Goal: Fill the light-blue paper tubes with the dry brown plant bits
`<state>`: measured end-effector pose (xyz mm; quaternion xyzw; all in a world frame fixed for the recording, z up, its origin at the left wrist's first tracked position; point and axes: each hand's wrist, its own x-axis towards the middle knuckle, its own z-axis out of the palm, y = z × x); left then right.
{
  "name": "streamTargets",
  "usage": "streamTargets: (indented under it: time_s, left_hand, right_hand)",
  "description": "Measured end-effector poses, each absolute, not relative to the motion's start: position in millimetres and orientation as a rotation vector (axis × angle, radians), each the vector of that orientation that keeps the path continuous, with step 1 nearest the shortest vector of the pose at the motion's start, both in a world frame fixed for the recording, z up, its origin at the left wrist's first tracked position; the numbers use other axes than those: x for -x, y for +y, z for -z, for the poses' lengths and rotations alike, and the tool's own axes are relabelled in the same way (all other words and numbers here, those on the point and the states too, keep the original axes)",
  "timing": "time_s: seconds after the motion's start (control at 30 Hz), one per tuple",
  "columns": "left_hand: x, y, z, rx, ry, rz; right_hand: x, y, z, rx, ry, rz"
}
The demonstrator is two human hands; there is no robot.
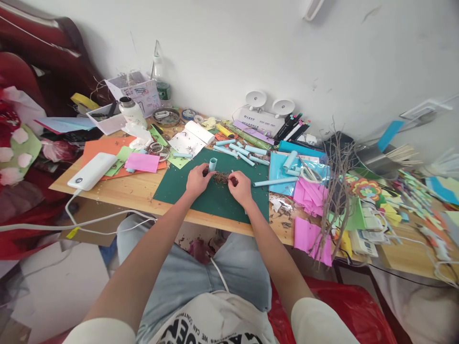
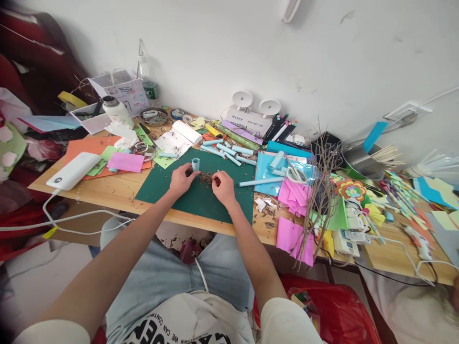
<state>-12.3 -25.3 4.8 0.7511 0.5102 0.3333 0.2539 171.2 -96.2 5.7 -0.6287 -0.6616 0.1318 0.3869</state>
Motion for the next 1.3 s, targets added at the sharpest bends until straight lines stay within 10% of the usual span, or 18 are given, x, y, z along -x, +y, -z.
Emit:
streamTargets:
  time_s: [1.3]
  left_hand:
    - [15.0, -25.0, 2.5, -2.018, 1.36, -0.935]
  right_hand:
    - [-182.3, -71.6, -16.8, 1.532, -1.512, -0.537]
